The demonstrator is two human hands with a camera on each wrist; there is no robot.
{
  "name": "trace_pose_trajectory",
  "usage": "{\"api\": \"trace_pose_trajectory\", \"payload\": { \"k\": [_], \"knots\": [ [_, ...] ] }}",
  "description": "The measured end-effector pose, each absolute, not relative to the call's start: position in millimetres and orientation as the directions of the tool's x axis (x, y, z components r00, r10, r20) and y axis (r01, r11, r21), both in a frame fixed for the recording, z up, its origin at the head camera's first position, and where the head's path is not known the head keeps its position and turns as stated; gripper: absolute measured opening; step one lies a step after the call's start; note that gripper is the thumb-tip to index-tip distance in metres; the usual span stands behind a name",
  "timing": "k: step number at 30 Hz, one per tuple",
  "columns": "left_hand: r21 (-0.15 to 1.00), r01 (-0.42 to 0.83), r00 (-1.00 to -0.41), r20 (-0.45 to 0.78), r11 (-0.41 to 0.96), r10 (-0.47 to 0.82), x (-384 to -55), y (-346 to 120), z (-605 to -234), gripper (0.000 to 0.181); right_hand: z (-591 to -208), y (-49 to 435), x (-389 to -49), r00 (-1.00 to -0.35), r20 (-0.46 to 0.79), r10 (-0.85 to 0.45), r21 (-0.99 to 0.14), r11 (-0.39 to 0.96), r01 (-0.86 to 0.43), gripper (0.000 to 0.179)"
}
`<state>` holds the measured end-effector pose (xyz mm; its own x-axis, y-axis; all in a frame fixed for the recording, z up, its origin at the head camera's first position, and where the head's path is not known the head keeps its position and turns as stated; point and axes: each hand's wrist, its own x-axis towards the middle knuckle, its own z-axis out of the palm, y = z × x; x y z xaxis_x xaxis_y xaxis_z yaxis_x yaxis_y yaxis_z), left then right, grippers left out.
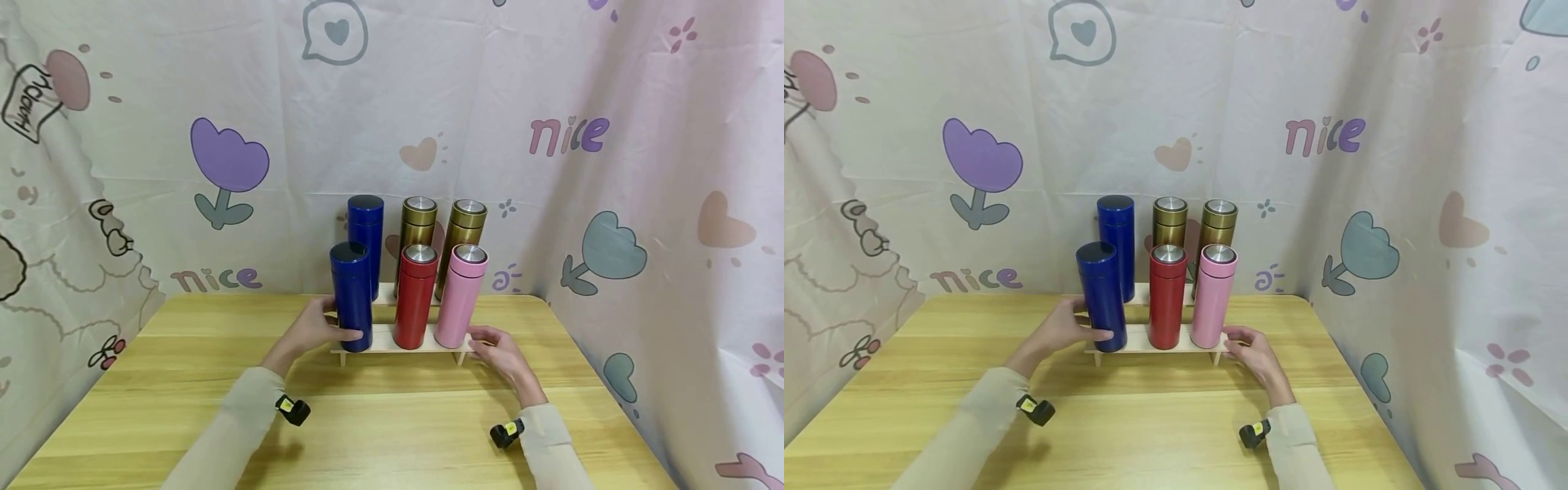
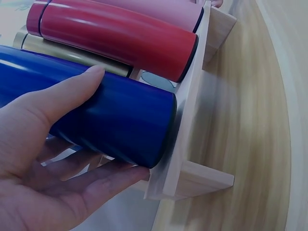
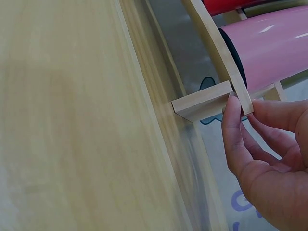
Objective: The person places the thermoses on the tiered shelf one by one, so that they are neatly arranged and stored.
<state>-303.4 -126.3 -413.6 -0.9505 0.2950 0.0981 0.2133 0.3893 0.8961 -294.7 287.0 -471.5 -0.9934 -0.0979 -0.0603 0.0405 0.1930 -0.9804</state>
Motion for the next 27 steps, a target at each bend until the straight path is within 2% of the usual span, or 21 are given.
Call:
{"api": "trace_pose_trajectory", "payload": {
  "k": [16,27],
  "knots": [
    [0.905,0.188,-0.953,0.075,0.381,0.293,-303,-114,-414,0.082,-471,286,-296,-0.993,-0.061,-0.105,-0.982,0.184,0.041,0.045],
    [0.914,0.210,-0.949,0.106,0.347,0.296,-307,-109,-419,0.077,-470,286,-296,-0.993,-0.069,-0.100,-0.980,0.193,0.049,0.046]
  ]
}}
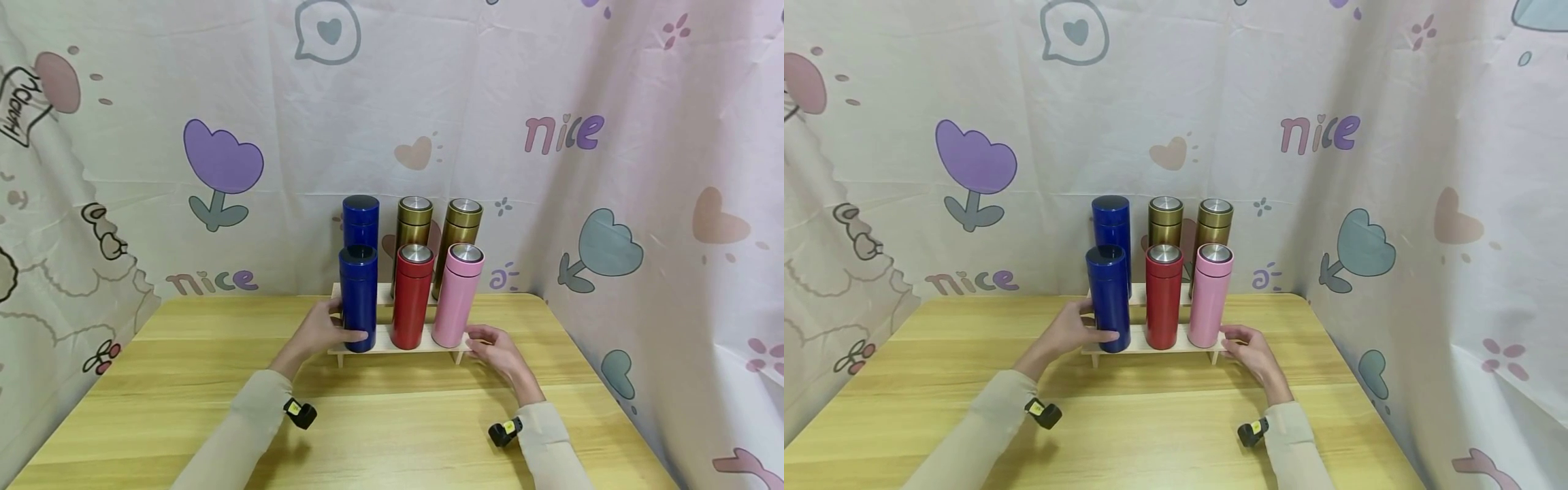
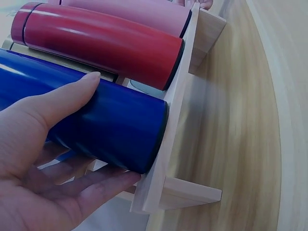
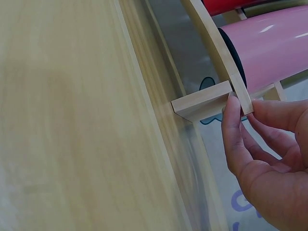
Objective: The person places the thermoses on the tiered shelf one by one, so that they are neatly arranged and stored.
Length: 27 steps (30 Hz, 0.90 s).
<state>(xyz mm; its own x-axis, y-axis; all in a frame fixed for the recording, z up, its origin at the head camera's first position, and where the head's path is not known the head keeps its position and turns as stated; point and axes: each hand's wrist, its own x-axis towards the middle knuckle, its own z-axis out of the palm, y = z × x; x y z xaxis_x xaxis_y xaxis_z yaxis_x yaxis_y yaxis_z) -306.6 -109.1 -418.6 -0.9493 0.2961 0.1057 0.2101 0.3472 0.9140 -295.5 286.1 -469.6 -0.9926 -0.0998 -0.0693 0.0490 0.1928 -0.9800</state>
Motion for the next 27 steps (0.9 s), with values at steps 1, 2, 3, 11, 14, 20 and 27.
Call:
{"api": "trace_pose_trajectory", "payload": {
  "k": [1,2,3,11,14,20,27],
  "knots": [
    [0.913,0.206,-0.952,0.105,0.352,0.287,-306.5,-108.8,-418.6,0.076,-469.7,285.9,-295.6,-0.993,-0.070,-0.097,-0.980,0.191,0.051,0.046],
    [0.912,0.203,-0.955,0.104,0.356,0.278,-306.7,-108.3,-418.7,0.077,-469.8,285.8,-295.7,-0.993,-0.071,-0.094,-0.981,0.188,0.052,0.045],
    [0.913,0.197,-0.958,0.101,0.357,0.270,-306.7,-107.8,-418.7,0.077,-469.8,285.6,-295.9,-0.993,-0.070,-0.095,-0.981,0.187,0.052,0.045],
    [0.918,0.150,-0.975,0.077,0.368,0.207,-305.2,-104.7,-420.4,0.081,-471.3,285.9,-296.5,-0.993,-0.073,-0.091,-0.982,0.182,0.056,0.045],
    [0.912,0.144,-0.978,0.072,0.384,0.196,-305.0,-103.9,-420.9,0.084,-471.6,286.7,-296.2,-0.993,-0.075,-0.092,-0.980,0.192,0.057,0.045],
    [0.904,0.161,-0.978,0.092,0.396,0.186,-302.3,-102.9,-420.3,0.083,-470.8,288.4,-296.0,-0.993,-0.071,-0.097,-0.979,0.198,0.051,0.045],
    [0.912,0.181,-0.970,0.104,0.367,0.222,-297.0,-104.6,-421.6,0.086,-471.9,289.1,-294.8,-0.992,-0.075,-0.103,-0.981,0.187,0.055,0.046]
  ]
}}
